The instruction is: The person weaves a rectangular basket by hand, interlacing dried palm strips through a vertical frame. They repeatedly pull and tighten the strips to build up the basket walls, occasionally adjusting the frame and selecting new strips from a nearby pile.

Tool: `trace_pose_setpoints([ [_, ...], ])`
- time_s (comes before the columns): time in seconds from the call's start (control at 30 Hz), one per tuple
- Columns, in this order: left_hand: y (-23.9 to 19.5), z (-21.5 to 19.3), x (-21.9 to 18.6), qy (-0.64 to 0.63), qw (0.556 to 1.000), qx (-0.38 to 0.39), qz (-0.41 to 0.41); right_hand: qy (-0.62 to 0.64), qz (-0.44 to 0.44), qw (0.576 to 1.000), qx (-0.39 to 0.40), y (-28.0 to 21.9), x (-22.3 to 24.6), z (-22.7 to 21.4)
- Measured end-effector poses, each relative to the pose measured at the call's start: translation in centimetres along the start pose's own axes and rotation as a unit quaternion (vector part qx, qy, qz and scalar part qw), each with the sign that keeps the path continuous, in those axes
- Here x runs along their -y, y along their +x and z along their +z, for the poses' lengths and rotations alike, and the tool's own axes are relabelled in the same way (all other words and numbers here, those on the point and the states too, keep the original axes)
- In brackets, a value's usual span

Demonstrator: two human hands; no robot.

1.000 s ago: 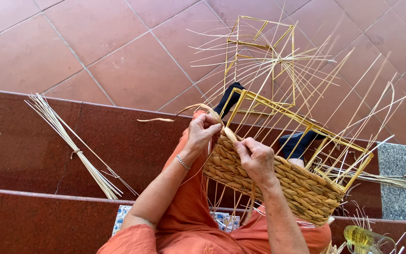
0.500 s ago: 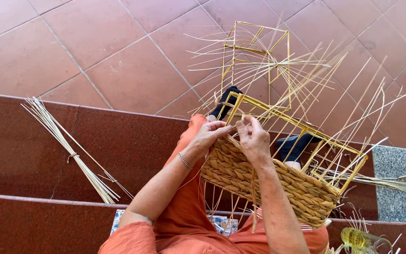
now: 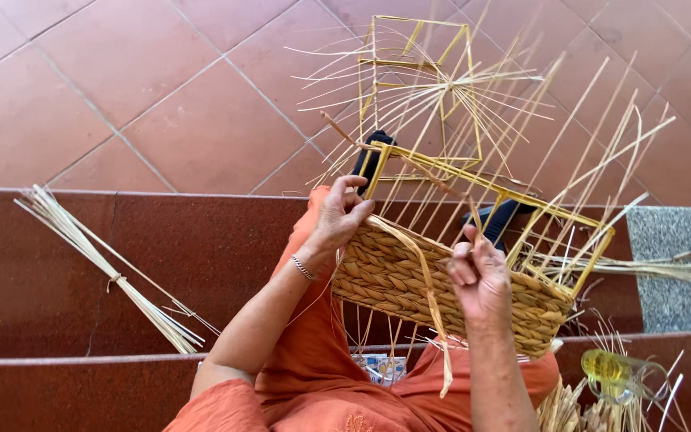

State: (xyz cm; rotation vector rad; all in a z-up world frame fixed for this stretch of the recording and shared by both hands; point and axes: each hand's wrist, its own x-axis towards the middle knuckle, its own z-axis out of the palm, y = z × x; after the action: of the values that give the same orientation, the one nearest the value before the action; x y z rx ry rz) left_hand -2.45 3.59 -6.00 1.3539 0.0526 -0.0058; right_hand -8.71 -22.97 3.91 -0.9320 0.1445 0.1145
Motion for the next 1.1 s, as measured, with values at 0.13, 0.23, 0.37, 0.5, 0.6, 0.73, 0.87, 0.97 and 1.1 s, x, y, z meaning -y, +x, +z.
trace_pose_setpoints([
  [0.13,-1.3,-0.1,-2.7,0.120,0.990,-0.016,0.067,0.087,-0.041,0.993,-0.066,-2.5,-0.2,-4.2],
  [0.23,-2.7,0.1,-5.1,0.264,0.932,-0.024,0.246,0.155,-0.053,0.984,-0.063,-4.9,-0.8,-7.3],
  [0.37,-4.1,0.2,-8.4,0.463,0.803,0.070,0.368,0.205,-0.076,0.975,-0.045,-7.5,-0.2,-11.1],
  [0.5,-3.7,1.0,-10.7,0.482,0.801,0.128,0.331,0.121,-0.079,0.974,-0.171,-11.4,-0.6,-13.5],
  [0.6,-3.5,1.5,-11.5,0.480,0.809,0.117,0.319,0.131,-0.083,0.963,-0.222,-15.4,-1.1,-14.5],
  [0.73,-3.6,2.1,-11.8,0.463,0.832,0.135,0.276,0.047,-0.113,0.942,-0.312,-19.8,0.6,-17.5],
  [0.87,-4.0,2.1,-11.6,0.438,0.849,0.138,0.262,-0.207,-0.104,0.818,-0.527,-23.2,2.8,-24.9],
  [0.97,-4.2,1.7,-11.3,0.442,0.846,0.139,0.262,-0.527,-0.040,0.674,-0.516,-24.5,2.4,-31.5],
  [1.1,-4.6,1.7,-11.1,0.454,0.838,0.135,0.269,-0.744,0.001,0.510,-0.431,-23.8,-0.5,-37.5],
])
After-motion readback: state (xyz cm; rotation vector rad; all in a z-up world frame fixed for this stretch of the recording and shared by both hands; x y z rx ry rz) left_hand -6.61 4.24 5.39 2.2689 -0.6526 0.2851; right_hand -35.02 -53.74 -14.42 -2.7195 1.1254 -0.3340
